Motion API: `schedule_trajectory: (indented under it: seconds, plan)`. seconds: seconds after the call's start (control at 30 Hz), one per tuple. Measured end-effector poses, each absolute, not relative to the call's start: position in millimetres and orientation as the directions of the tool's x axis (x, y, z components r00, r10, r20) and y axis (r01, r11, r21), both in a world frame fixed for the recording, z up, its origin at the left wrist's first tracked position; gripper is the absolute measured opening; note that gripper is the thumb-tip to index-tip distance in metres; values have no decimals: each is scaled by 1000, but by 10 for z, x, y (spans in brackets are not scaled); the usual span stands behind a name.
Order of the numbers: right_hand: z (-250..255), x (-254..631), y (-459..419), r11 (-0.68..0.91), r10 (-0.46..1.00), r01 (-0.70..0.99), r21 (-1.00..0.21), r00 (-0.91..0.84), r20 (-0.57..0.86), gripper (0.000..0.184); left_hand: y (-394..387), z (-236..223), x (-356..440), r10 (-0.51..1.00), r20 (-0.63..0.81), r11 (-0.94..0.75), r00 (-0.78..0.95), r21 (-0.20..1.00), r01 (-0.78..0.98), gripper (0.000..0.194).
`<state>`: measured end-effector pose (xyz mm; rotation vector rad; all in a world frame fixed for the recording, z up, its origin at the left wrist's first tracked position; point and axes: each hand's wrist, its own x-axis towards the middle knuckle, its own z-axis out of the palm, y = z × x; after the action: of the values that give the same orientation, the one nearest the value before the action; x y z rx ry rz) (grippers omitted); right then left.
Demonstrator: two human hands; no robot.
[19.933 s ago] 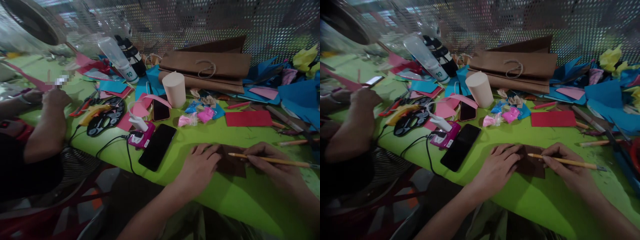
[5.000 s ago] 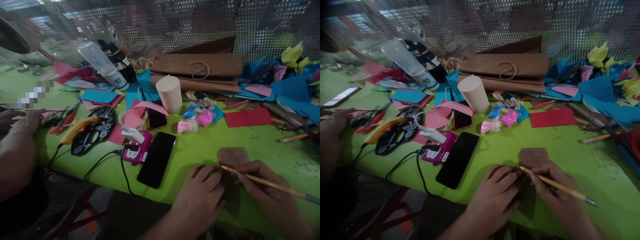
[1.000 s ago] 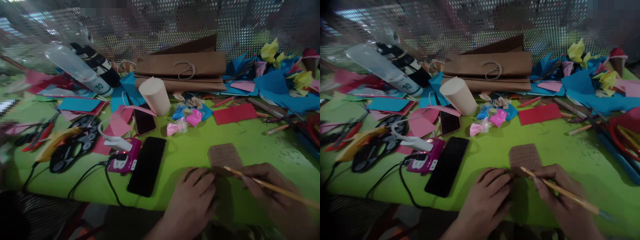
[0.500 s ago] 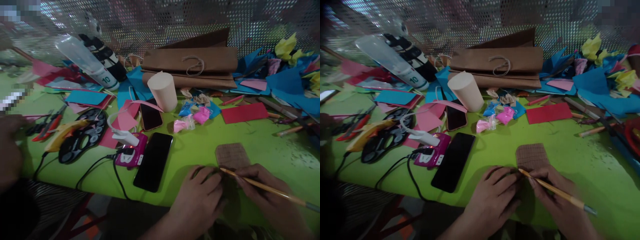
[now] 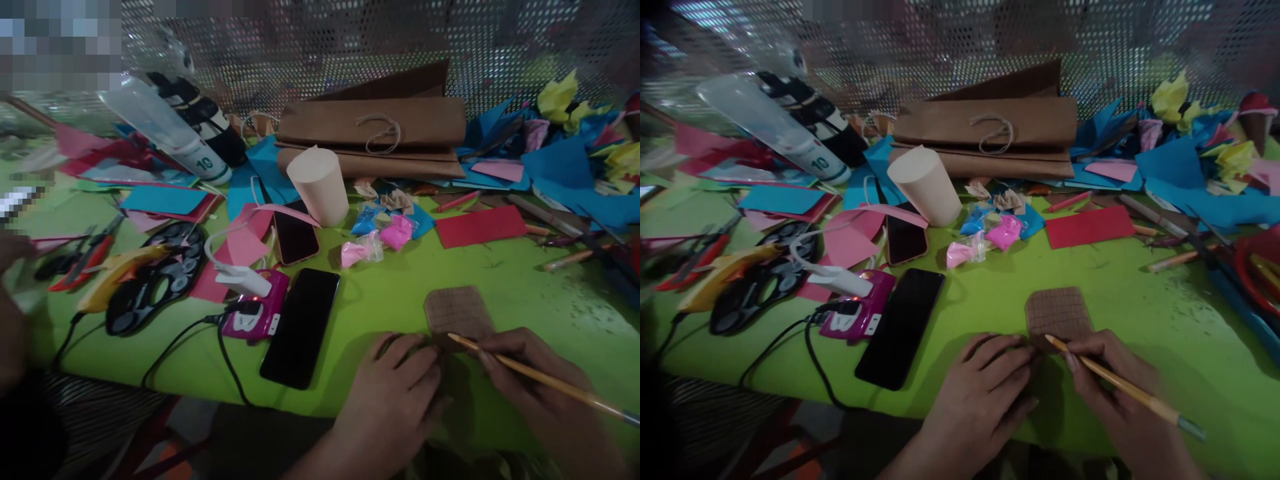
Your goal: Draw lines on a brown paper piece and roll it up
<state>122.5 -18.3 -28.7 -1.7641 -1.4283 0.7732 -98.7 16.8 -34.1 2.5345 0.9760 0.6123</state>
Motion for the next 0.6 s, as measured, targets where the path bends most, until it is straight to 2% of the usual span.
schedule_trajectory:
  seconds: [0.33, 0.6]
  plan:
    - [-240, 1351, -198, -181, 959, 598, -781, 282, -6, 23, 182, -361, -980, 686, 331, -715, 648, 476, 512, 27]
    - [-241, 1471, -225, -177, 950, 592, -786, 310, 20, 19, 221, -305, -970, 672, 334, -729, 661, 458, 509, 29]
